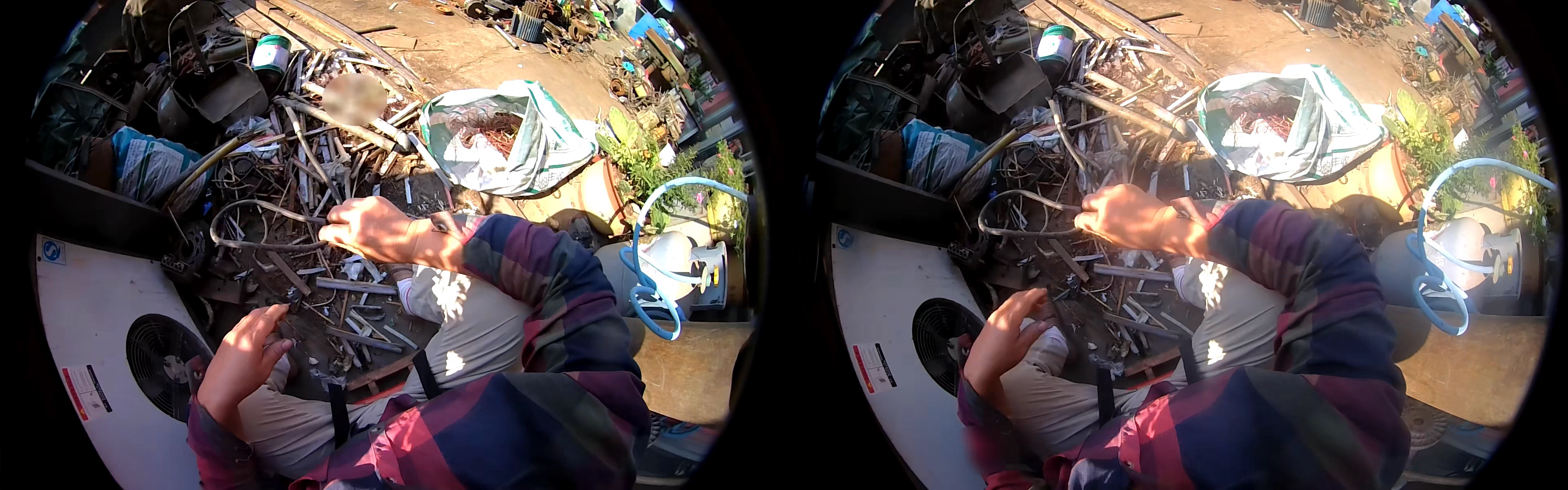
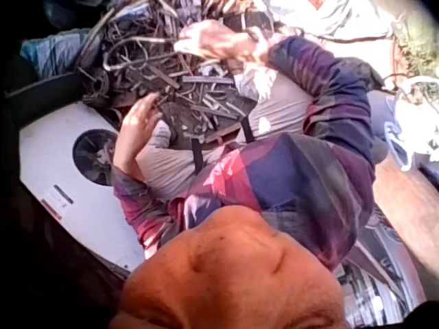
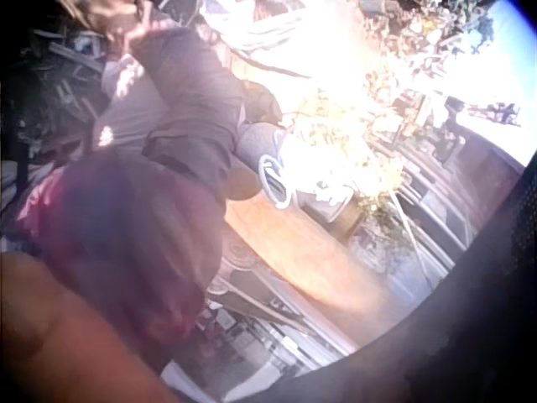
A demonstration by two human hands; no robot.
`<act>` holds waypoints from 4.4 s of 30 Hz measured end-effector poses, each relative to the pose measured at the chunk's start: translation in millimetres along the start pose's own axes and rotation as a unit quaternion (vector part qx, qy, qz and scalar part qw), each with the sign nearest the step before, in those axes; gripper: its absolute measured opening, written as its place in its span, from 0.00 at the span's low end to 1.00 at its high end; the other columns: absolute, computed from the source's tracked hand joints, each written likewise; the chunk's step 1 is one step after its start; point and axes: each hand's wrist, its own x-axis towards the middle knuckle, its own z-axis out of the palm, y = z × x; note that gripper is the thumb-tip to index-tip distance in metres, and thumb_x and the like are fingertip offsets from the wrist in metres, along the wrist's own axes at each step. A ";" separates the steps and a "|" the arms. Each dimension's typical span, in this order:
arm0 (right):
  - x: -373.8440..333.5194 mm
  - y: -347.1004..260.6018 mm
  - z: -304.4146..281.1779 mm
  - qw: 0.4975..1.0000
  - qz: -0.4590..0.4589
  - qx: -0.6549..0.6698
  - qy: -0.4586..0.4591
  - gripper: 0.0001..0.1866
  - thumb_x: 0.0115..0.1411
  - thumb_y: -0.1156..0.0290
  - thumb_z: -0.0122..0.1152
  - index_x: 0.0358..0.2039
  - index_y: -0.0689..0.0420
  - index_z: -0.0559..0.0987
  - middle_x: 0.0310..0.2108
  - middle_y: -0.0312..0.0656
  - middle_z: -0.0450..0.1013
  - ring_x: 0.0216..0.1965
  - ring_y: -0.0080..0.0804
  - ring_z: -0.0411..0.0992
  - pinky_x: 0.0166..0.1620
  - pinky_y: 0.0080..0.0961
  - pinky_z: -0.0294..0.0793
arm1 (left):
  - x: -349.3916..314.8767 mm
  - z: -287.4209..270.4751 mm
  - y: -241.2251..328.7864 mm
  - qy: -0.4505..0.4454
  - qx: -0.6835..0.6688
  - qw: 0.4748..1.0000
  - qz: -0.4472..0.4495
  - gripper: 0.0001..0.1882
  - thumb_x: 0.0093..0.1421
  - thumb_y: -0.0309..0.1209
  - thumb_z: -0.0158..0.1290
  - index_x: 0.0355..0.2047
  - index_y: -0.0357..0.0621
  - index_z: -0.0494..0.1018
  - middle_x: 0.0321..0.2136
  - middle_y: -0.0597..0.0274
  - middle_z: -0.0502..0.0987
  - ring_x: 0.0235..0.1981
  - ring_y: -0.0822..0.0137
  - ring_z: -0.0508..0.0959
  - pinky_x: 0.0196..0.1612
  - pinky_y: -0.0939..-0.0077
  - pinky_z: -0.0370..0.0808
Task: The person sits among debris and sorts through various scrap materials, picking up and discarding items such as metal parts, wires, and wood pieces.
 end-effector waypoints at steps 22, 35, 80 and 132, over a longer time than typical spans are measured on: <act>-277.8 419.0 -5.0 0.610 0.737 -0.286 0.061 0.20 0.59 0.68 0.44 0.52 0.60 0.68 0.44 0.68 0.67 0.48 0.63 0.69 0.50 0.47 0.70 | 18.5 -3.8 -1.6 -0.141 0.179 0.948 -0.224 0.35 0.43 0.24 0.62 0.54 0.37 0.65 0.51 0.47 0.70 0.51 0.47 0.70 0.53 0.58 0.67; -44.6 249.1 200.1 0.902 0.383 0.137 -0.144 0.15 0.54 0.67 0.59 0.42 0.59 0.78 0.38 0.51 0.76 0.42 0.44 0.75 0.47 0.32 0.73 | -11.7 9.0 -11.2 -0.077 0.118 0.942 -0.305 0.37 0.43 0.26 0.63 0.56 0.40 0.63 0.52 0.51 0.69 0.50 0.47 0.69 0.52 0.59 0.67; 74.1 256.9 328.1 0.705 0.609 0.191 -0.310 0.42 0.43 0.66 0.67 0.55 0.74 0.61 0.49 0.57 0.72 0.48 0.49 0.73 0.51 0.32 0.73 | -26.0 0.0 -36.8 -0.083 0.025 0.969 -0.229 0.29 0.50 0.33 0.60 0.51 0.39 0.66 0.51 0.45 0.69 0.48 0.45 0.72 0.51 0.51 0.68; 38.4 231.6 295.1 0.840 0.514 0.161 -0.066 0.26 0.48 0.57 0.63 0.43 0.64 0.74 0.33 0.55 0.76 0.37 0.45 0.76 0.44 0.31 0.73 | -10.8 -2.0 -34.8 -0.106 0.012 0.962 -0.251 0.32 0.48 0.29 0.59 0.55 0.40 0.64 0.53 0.48 0.68 0.51 0.45 0.69 0.53 0.54 0.66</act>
